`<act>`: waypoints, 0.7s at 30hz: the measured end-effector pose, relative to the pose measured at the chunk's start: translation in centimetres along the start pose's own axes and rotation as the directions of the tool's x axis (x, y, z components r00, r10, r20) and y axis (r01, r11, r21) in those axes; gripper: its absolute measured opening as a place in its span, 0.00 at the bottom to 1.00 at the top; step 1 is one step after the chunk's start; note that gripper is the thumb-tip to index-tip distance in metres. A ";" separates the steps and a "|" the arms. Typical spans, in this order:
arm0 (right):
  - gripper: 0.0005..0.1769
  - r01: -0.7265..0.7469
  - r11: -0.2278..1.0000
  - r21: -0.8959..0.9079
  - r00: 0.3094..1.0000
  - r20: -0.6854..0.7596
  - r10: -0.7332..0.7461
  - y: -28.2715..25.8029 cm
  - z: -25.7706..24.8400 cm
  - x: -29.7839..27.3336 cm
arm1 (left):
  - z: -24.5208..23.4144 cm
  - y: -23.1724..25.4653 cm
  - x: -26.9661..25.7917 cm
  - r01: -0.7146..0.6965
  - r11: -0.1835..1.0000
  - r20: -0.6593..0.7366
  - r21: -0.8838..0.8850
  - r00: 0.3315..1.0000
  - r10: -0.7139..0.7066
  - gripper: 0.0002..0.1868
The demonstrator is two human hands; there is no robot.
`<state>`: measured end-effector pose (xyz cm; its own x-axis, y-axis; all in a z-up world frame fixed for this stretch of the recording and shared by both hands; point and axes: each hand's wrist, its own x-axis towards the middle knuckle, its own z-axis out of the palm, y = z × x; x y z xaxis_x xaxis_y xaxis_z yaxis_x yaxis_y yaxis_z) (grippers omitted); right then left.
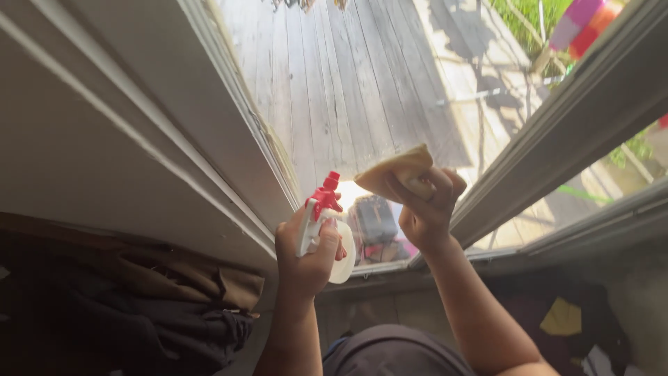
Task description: The person sprays a window with a spray bottle and wipes the glass with a cloth. The person repeatedly sprays and wipes the same window area throughout the clip.
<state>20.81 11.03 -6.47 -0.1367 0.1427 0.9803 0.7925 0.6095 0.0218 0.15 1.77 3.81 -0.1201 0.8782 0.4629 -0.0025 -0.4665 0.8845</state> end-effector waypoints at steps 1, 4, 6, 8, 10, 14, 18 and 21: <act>0.26 0.016 1.000 0.004 1.000 -0.006 -0.016 0.0 0.0 0.3 | -0.1 0.1 0.0 -0.013 1.000 -0.010 -0.005 1.000 0.013 0.09; 0.27 0.004 1.000 0.022 1.000 -0.010 -0.004 -0.6 -0.2 0.7 | -0.5 0.5 0.0 -0.006 1.000 0.007 0.028 1.000 0.006 0.11; 0.27 -0.010 0.999 0.045 1.000 -0.006 0.011 -0.9 -0.3 0.6 | -0.6 0.7 -0.2 0.022 1.000 0.021 0.004 1.000 -0.022 0.11; 0.26 -0.006 0.999 0.038 1.000 0.000 0.006 -0.9 -0.2 0.7 | -0.8 0.5 -0.2 0.020 1.000 0.025 0.018 0.999 -0.020 0.11; 0.26 -0.005 1.000 0.031 1.000 0.012 0.005 -1.1 -0.2 0.7 | -1.0 0.2 -0.5 0.024 0.999 0.029 0.031 0.999 -0.025 0.11; 0.27 0.010 1.000 0.022 1.000 0.007 -0.010 -1.1 -0.2 0.8 | -1.0 0.2 -0.4 0.034 0.999 0.037 0.024 0.999 -0.035 0.10; 0.28 0.000 1.000 0.019 1.000 0.009 0.000 -1.1 -0.4 0.9 | -0.9 0.4 -0.3 0.035 0.998 0.038 0.049 0.999 -0.037 0.11; 0.28 -0.190 0.982 0.001 0.968 0.164 0.187 -2.1 -0.7 -0.1 | -1.3 -1.7 -0.9 0.136 0.990 0.054 0.035 0.989 -0.138 0.17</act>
<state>19.60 9.15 -6.48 -0.0816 0.3807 0.9211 0.8033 0.5722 -0.1653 -1.04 1.63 1.83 -0.0651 0.9386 0.3387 0.0163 -0.3384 0.9409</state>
